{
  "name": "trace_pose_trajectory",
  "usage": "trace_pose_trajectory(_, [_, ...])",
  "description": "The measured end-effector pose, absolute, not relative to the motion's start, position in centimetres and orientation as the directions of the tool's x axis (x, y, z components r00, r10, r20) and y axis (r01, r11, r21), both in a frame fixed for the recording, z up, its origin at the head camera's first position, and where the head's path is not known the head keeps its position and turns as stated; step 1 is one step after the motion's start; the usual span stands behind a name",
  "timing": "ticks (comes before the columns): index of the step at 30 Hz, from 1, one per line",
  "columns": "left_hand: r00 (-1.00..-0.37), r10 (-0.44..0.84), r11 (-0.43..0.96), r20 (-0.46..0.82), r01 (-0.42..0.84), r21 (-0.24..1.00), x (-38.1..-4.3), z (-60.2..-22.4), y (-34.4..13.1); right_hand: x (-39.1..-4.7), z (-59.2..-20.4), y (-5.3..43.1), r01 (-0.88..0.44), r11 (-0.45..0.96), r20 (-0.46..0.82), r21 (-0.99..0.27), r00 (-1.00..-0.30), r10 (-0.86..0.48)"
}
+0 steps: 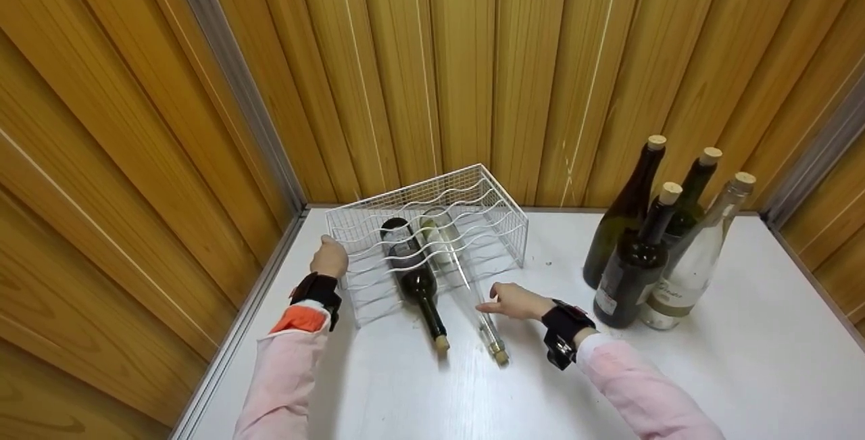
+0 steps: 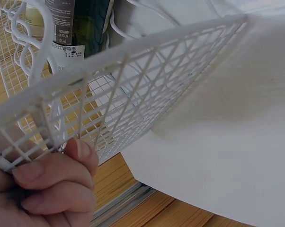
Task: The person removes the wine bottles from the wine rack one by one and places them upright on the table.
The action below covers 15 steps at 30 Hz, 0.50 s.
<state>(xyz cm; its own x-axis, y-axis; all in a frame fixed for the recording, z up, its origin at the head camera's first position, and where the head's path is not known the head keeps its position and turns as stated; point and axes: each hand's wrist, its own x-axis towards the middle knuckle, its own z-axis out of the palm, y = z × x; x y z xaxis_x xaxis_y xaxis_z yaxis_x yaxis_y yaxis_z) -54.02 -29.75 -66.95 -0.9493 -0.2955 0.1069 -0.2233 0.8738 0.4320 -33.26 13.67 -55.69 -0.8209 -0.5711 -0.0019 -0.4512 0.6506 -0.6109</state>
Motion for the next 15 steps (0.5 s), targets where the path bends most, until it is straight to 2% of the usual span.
trace_pose_trajectory(3, [-0.947, -0.299, 0.878, 0.119, -0.225, 0.423, -55.4, -68.6, -30.5, -32.6, -55.8, 12.6, -0.385, 0.7, -0.035, -0.602, -0.863, -0.505])
trace_pose_trajectory(6, [-0.941, -0.308, 0.879, 0.138, -0.227, 0.419, -55.5, -68.9, -30.7, -32.1, -56.4, 11.3, -0.352, 0.727, -0.016, -0.59, -0.895, -0.446])
trace_pose_trajectory(9, [-0.937, -0.315, 0.878, 0.153, -0.226, 0.422, -53.9, -67.2, -29.8, -31.8, -57.0, 10.3, -0.269, 0.74, -0.042, -0.617, -0.927, -0.372])
trace_pose_trajectory(13, [-0.945, -0.295, 0.877, 0.144, -0.207, 0.433, -50.4, -63.1, -28.1, -31.8, -57.7, 9.3, -0.129, 0.736, -0.097, -0.664, -0.962, -0.256])
trace_pose_trajectory(15, [-0.949, -0.283, 0.878, 0.139, -0.198, 0.436, -50.3, -63.1, -28.2, -31.8, -57.9, 9.0, -0.094, 0.736, -0.097, -0.67, -0.972, -0.213])
